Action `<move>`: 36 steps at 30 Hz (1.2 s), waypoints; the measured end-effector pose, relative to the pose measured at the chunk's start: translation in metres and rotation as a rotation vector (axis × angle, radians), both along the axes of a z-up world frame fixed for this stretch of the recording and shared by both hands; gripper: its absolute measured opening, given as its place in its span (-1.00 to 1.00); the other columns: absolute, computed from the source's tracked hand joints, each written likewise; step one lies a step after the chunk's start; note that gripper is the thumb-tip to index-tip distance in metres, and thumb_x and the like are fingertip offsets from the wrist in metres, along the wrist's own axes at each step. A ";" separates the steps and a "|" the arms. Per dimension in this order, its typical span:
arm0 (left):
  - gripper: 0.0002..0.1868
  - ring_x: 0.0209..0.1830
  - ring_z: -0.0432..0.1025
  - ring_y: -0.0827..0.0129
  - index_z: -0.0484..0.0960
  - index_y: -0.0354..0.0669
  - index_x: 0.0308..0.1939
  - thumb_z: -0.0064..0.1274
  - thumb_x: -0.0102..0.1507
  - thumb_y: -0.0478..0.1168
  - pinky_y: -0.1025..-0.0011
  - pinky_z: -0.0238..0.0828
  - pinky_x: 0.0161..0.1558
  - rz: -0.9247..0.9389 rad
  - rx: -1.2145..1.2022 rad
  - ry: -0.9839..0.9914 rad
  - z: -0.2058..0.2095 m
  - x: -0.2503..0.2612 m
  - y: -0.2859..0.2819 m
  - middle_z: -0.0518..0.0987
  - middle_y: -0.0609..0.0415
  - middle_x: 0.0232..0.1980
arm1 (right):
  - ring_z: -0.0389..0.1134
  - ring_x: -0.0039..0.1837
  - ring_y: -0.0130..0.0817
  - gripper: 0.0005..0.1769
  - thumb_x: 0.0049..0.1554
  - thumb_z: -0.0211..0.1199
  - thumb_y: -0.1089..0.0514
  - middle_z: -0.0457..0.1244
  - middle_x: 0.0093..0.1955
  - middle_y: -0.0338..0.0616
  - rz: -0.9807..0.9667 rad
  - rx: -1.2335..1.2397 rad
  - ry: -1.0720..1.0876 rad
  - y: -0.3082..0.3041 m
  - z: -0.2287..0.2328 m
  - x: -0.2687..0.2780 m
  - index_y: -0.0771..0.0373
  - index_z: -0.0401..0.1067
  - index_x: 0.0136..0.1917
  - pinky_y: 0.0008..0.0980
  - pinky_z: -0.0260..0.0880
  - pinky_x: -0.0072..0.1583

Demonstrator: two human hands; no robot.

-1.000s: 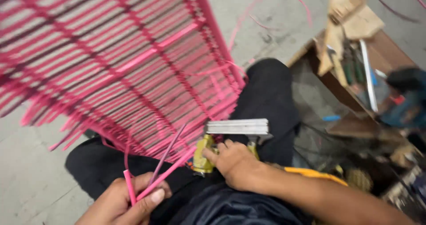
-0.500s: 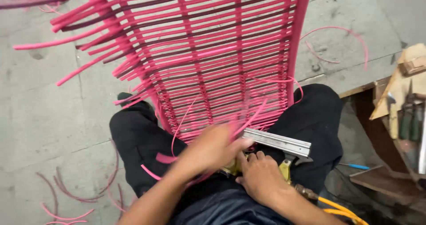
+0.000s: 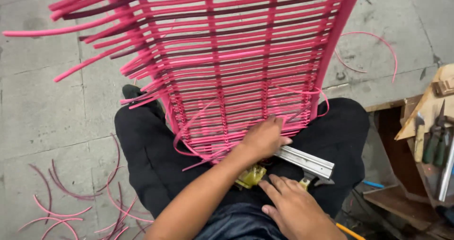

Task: Weaving a pink plastic chair frame using plastic strands and a nail gun.

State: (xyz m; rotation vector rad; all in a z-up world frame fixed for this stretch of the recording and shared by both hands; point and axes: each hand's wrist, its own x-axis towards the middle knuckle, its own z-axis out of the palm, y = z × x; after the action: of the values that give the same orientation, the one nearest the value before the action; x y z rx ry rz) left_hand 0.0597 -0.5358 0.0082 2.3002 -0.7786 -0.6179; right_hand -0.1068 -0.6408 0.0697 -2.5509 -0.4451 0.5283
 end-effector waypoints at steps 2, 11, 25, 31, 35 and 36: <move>-0.30 0.22 0.42 -0.22 0.42 -0.40 0.26 0.20 0.22 0.04 -0.03 0.38 0.15 -0.022 -0.089 -0.013 0.012 0.008 0.006 0.48 -0.37 0.23 | 0.16 0.44 0.19 -0.30 0.10 0.31 -0.04 0.15 0.46 0.19 0.005 -0.043 0.072 -0.001 0.017 0.014 0.19 0.26 0.45 0.03 0.14 0.33; -0.67 0.13 0.47 -0.17 0.59 -0.36 0.08 0.04 0.30 -0.22 0.03 0.38 0.20 -0.032 -0.240 0.000 0.018 0.019 0.032 0.58 -0.32 0.04 | 0.34 0.28 0.03 -0.26 0.10 0.35 -0.09 0.33 0.28 0.06 0.074 0.069 0.169 -0.048 0.038 0.040 0.17 0.27 0.47 -0.07 0.30 0.28; -0.75 -0.13 0.60 -0.07 0.64 -0.25 0.07 0.07 0.31 -0.34 0.13 0.53 -0.13 0.146 -0.578 -0.049 0.141 0.013 0.069 0.66 -0.22 -0.12 | 0.46 -0.05 -0.31 -0.44 0.12 0.29 -0.05 0.49 -0.05 -0.10 -0.598 0.200 0.065 -0.063 0.081 0.089 0.17 0.45 0.35 -0.28 0.52 -0.02; -0.56 -0.18 0.58 0.07 0.57 -0.11 0.26 0.05 0.28 -0.37 0.21 0.52 -0.15 -0.060 -0.622 -0.309 0.188 -0.017 0.082 0.63 -0.04 -0.17 | 0.37 -0.13 -0.27 -0.65 0.41 -0.02 0.06 0.35 -0.09 0.03 -0.629 1.546 0.150 -0.109 0.080 0.101 0.39 0.41 0.17 -0.32 0.41 -0.15; -0.65 -0.24 0.57 0.10 0.57 -0.10 0.25 0.15 0.37 -0.29 0.20 0.48 -0.21 -0.109 -0.547 -0.369 0.240 -0.018 0.112 0.63 0.00 -0.20 | 0.37 -0.11 -0.28 -0.68 0.44 -0.02 0.06 0.34 -0.07 0.02 -0.532 1.577 0.093 -0.151 0.091 0.128 0.37 0.41 0.15 -0.32 0.42 -0.11; -0.63 -0.24 0.58 0.13 0.58 -0.10 0.26 0.14 0.36 -0.29 0.21 0.50 -0.20 -0.115 -0.518 -0.399 0.249 -0.014 0.124 0.63 0.02 -0.21 | 0.37 -0.11 -0.28 -0.68 0.45 -0.02 0.07 0.34 -0.07 0.02 -0.512 1.589 0.062 -0.164 0.103 0.133 0.36 0.41 0.14 -0.32 0.42 -0.10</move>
State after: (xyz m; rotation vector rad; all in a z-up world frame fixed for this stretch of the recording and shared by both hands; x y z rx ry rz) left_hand 0.0455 -0.4117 0.2575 1.9176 -1.1124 0.0164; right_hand 0.0265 -0.8053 0.1729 -1.0134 -0.0564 -0.0325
